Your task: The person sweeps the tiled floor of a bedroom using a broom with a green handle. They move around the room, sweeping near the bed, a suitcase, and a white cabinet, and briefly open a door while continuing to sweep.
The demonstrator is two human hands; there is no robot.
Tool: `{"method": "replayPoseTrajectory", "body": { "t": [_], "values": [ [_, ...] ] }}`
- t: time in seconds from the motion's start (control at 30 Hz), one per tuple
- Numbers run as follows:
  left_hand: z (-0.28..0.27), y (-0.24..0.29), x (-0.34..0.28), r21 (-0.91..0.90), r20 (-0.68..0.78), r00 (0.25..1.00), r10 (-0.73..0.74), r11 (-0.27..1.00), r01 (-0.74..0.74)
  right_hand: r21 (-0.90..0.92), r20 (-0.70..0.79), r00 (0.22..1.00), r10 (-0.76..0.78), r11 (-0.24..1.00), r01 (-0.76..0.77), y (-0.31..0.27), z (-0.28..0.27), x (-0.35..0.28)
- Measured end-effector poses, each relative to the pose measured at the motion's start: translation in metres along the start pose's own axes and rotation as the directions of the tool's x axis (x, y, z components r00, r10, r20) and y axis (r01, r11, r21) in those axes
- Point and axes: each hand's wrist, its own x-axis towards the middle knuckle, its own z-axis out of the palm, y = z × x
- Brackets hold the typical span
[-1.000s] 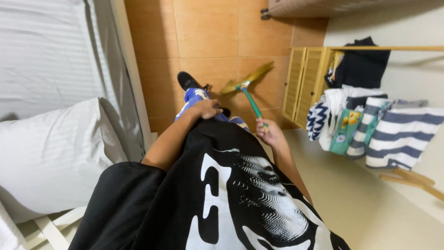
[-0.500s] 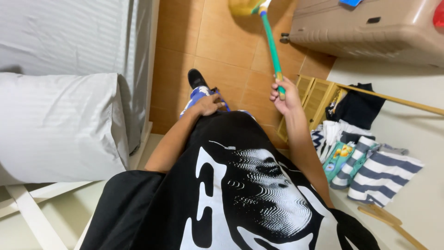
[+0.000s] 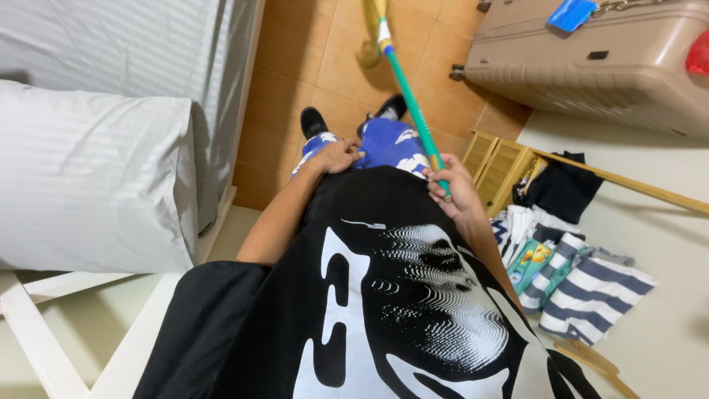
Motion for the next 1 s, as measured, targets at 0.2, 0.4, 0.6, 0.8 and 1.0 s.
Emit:
{"method": "replayPoseTrajectory", "body": {
  "t": [0.2,0.4,0.6,0.8,1.0],
  "values": [
    [-0.008,-0.009,0.009,-0.114,-0.111,0.994,0.023,0.993,-0.036,-0.074,0.099,0.981,0.167,0.984,-0.160,-0.027,0.023,0.030],
    [-0.009,-0.028,0.036,-0.159,-0.293,0.956,-0.027,0.987,-0.021,-0.406,0.125,0.992,-0.017,0.911,0.067,-0.042,0.000,0.116],
    [-0.017,0.020,0.041,-0.103,-0.422,0.893,-0.158,0.987,0.126,-0.950,0.307,0.790,-0.531,-0.129,0.283,-0.127,-0.047,0.217],
    [-0.011,0.080,0.029,-0.220,-0.529,0.799,-0.285,0.956,0.195,-0.937,0.286,0.779,-0.558,0.008,0.350,-0.233,-0.090,0.210],
    [0.011,0.077,0.059,-0.364,-0.621,0.698,-0.356,0.920,0.146,-0.876,0.376,0.640,-0.671,-0.031,0.482,-0.241,-0.161,0.239]
  ]
}}
